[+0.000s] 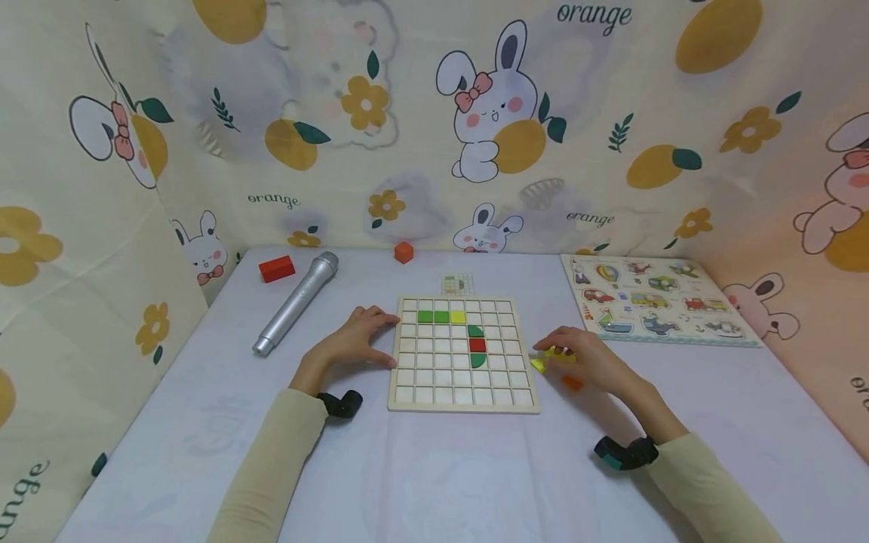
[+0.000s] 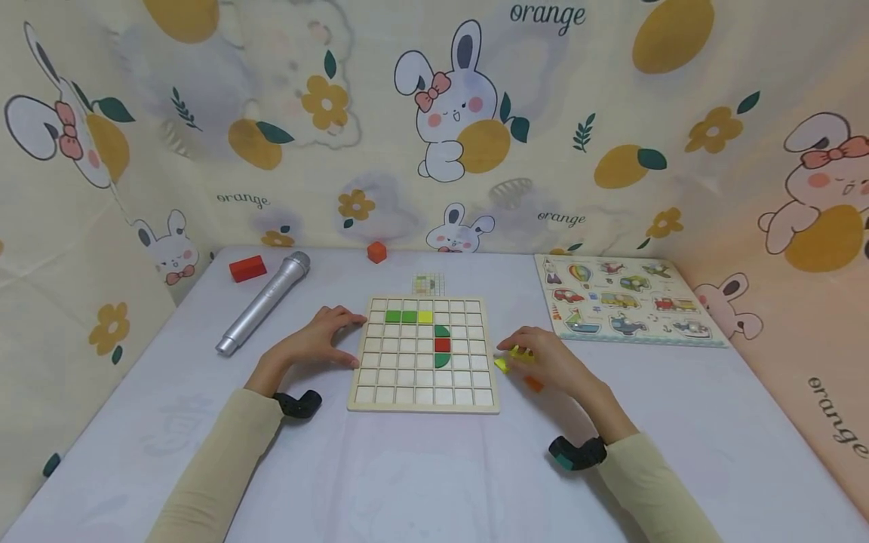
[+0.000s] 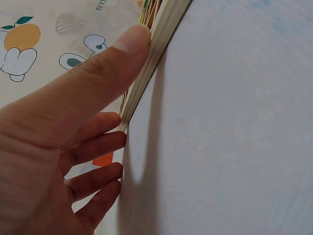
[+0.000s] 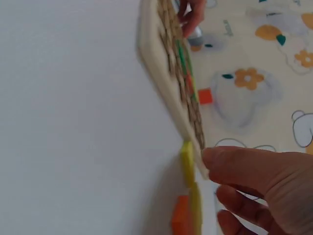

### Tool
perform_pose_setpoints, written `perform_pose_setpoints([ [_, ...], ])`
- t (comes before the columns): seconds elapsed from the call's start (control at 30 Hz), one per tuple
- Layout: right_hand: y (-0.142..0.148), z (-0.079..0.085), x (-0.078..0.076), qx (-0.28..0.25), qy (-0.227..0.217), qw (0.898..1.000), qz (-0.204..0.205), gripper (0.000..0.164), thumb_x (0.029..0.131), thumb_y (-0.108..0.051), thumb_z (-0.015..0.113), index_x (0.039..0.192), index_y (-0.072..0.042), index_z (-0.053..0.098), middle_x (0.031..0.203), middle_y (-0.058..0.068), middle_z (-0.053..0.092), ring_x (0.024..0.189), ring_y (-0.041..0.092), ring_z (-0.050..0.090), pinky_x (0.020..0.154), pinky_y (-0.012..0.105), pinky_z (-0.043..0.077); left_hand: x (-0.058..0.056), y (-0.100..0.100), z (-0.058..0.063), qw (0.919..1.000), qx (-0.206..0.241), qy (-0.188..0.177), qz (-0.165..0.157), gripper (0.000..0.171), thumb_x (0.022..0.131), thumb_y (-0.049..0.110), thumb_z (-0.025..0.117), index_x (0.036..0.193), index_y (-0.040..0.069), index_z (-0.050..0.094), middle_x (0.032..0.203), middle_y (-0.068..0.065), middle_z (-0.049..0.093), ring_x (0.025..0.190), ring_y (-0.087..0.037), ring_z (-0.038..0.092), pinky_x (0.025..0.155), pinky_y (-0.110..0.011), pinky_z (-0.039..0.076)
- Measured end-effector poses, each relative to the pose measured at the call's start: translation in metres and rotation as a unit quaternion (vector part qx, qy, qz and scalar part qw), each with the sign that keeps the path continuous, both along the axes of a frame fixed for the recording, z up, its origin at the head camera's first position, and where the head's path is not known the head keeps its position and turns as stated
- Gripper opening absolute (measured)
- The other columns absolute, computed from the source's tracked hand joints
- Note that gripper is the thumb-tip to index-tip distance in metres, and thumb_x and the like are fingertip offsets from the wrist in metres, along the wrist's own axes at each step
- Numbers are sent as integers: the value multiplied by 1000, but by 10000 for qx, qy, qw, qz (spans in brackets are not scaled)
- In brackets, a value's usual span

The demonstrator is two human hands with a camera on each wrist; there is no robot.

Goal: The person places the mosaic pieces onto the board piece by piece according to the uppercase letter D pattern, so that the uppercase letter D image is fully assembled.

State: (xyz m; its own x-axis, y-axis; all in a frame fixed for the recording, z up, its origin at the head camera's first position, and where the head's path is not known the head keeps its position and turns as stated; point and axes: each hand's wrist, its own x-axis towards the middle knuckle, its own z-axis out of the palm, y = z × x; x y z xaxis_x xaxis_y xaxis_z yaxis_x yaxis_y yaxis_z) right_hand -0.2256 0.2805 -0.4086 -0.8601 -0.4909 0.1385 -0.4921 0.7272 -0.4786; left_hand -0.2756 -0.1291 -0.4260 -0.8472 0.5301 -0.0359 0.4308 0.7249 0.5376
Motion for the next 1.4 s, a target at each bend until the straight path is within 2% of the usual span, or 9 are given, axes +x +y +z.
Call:
perform_pose_setpoints([
  [0.2,0,-10,2,92,-295,9994,161,33,80,-1,69,112,-7,66,108,4,64,83,15,52,72,30,48,0,0,-1,10000,11,-57,26,79,68,38,81,134,10,48,128,-9,47,117,-27,34,102,-45,32],
  [0.47,-6,-10,1,243,-269,9993,-110,29,78,-5,73,107,-7,67,92,-2,60,79,14,49,67,26,45,0,0,0,9999,32,-133,64,79,68,37,82,135,11,48,127,-8,47,116,-27,34,102,-45,33],
  [0.63,-6,-10,0,98,-124,9998,-144,18,78,-6,74,94,-10,66,82,-6,57,74,12,49,63,23,44,-1,0,-1,9999,14,-100,57,79,68,39,81,135,11,48,127,-8,47,116,-26,34,101,-45,33],
  [0.83,-26,-6,3,-423,144,9989,-170,18,79,-5,73,93,-12,64,80,-6,58,71,11,50,61,22,43,0,0,0,9999,81,-60,19,80,68,37,82,134,9,48,126,-10,47,115,-27,35,101,-45,34],
  [0.93,-46,-5,4,-718,363,9968,12,17,77,-4,74,90,-11,65,80,-5,59,71,11,50,62,21,44,1,0,0,10000,52,-38,34,80,68,38,82,134,10,48,126,-9,48,115,-27,35,101,-45,33],
  [1.2,-96,-21,5,-1189,1075,9816,1040,15,75,-4,76,87,-10,68,83,-4,62,73,7,53,62,19,49,-1,-1,-2,10000,59,-5,29,80,67,40,82,134,11,49,126,-8,48,114,-26,36,101,-45,33],
  [1.4,-114,-27,7,-916,1110,9824,1189,13,76,-14,77,86,-13,68,81,-7,62,74,3,55,64,18,49,-3,0,-4,10000,-4,-21,59,80,67,40,82,134,12,49,126,-6,48,115,-24,35,102,-43,33],
])
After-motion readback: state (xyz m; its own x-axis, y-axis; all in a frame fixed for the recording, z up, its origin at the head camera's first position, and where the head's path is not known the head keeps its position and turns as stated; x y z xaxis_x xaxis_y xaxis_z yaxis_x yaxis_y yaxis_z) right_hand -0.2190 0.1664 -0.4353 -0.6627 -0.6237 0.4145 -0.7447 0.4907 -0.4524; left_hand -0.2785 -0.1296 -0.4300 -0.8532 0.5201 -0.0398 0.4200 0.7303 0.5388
